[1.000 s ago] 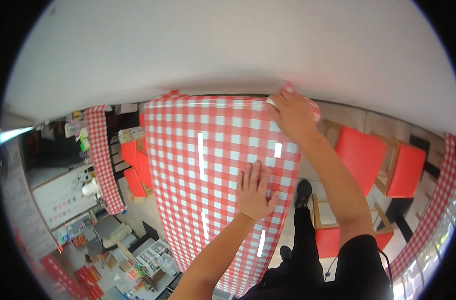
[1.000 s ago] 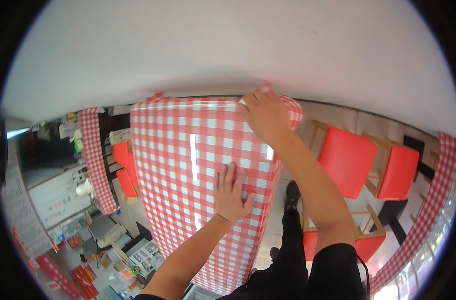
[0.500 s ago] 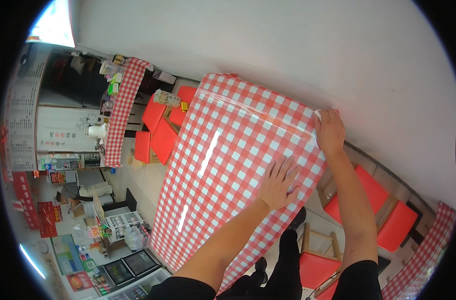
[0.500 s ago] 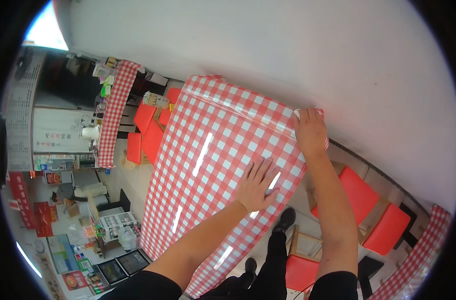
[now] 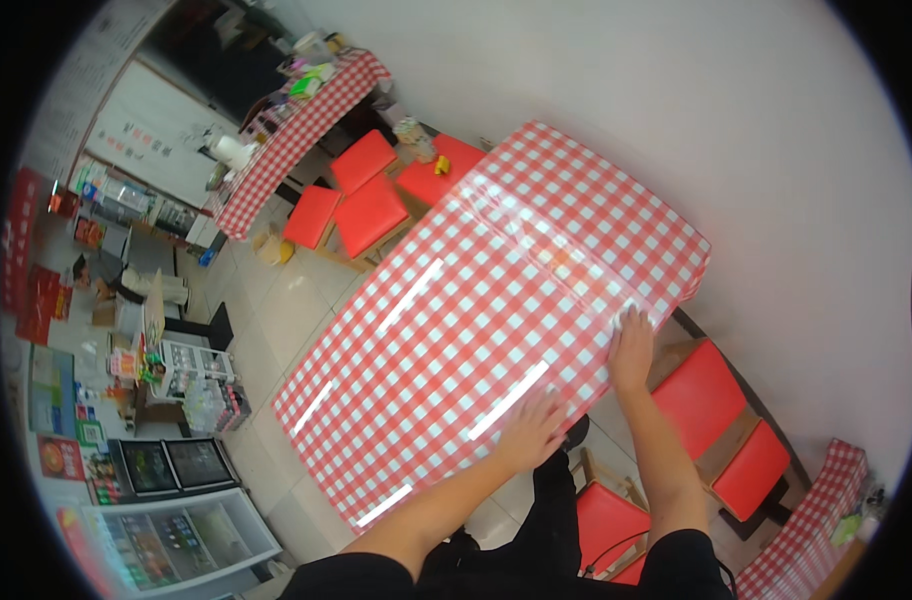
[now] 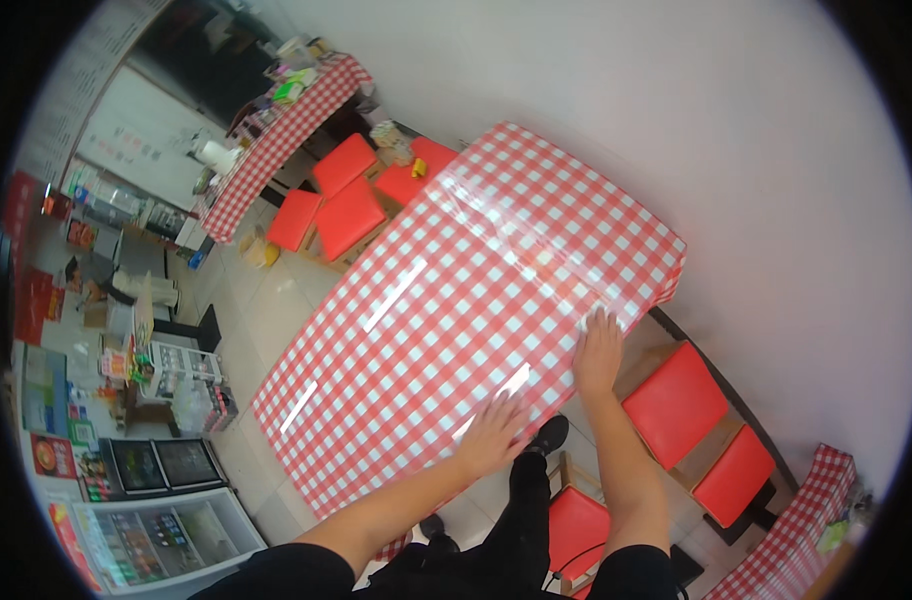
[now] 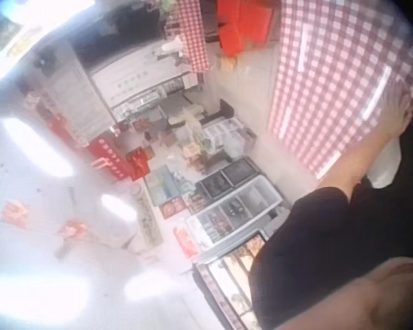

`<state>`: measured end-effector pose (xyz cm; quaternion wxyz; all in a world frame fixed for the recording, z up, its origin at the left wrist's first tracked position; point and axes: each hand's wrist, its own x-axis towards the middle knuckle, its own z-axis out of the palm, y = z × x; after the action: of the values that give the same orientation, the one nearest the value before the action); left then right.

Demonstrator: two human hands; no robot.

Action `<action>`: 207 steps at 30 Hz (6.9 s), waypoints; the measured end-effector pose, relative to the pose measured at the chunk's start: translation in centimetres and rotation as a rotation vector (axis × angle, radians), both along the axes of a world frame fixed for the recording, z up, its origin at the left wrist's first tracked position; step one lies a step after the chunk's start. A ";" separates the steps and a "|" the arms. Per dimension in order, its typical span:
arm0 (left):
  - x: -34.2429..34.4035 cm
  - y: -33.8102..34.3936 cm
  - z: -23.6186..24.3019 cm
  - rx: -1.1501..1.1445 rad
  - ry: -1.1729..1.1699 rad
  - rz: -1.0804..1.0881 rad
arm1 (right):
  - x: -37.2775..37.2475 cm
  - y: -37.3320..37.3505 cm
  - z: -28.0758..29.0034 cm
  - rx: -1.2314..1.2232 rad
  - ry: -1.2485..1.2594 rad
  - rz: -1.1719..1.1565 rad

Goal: The person wipes a table covered with a red-and-white checkered tablecloth using a white cloth, then moves to another table to wipe a small metal container and a bottle. The person also lifts and repositions the tablecloth on the first table.

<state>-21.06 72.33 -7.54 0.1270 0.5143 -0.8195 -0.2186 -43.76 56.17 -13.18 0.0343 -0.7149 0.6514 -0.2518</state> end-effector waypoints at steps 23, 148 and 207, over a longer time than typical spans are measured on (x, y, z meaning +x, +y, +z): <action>62.0 46.8 4.4 0.477 -0.126 0.850 | 40.3 58.6 7.0 1.121 -0.281 0.089; 73.7 10.5 -0.5 0.120 -0.510 0.169 | 54.5 61.4 5.7 0.664 -0.420 -1.122; -30.5 72.4 -0.5 0.292 -0.376 -1.475 | 16.2 148.2 16.9 0.520 -1.340 -2.043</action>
<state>-51.57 144.77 -8.04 -0.2618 -0.1242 -0.9207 -0.2613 -27.60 204.33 3.69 0.2880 0.4144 0.7929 -0.3415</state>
